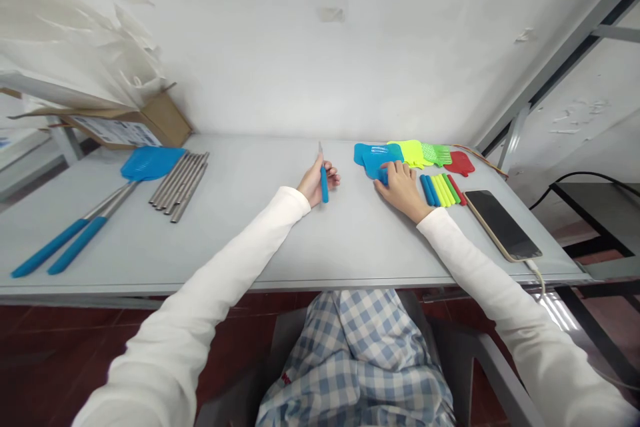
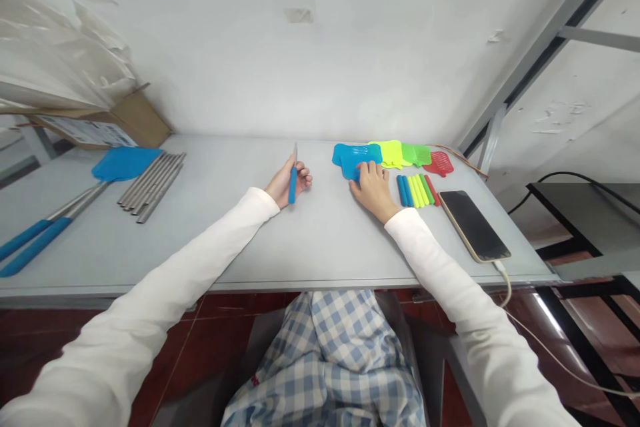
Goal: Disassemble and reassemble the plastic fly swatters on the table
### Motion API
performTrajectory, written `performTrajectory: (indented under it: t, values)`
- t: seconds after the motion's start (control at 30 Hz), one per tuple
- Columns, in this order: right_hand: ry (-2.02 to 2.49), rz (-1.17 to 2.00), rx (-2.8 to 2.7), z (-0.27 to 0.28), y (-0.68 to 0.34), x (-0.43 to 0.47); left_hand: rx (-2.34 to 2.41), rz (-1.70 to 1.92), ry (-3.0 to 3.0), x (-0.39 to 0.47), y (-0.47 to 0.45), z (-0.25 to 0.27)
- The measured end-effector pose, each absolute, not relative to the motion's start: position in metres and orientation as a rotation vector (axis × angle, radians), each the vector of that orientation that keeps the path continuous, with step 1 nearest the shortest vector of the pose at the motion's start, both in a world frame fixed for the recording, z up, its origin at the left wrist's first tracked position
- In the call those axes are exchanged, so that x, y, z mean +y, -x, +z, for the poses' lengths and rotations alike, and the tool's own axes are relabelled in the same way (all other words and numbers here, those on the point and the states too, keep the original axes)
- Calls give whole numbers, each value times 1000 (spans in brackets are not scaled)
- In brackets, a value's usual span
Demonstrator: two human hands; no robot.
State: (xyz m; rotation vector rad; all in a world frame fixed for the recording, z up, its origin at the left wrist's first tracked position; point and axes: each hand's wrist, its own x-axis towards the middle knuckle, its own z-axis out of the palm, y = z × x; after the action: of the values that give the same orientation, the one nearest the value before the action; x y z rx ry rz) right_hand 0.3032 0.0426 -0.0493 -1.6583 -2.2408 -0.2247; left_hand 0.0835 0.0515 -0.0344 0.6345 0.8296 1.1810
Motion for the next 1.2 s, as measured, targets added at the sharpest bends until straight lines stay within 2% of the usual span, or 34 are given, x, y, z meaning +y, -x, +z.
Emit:
performTrajectory:
  t: [0.47, 0.73, 0.97, 1.2]
  values:
    - [1596, -456, -2308, -41, -310, 45, 699, 1175, -431, 47, -78, -22]
    - [1639, -450, -2038, -30, -318, 51, 735, 1424, -485, 56, -73, -24]
    - [1619, -411, -2081, -40, -317, 49, 976, 1629, -1022, 53, -66, -20]
    - [1670, -278, -2224, -52, -310, 43, 1191, 1236, -1975, 50, -62, -36]
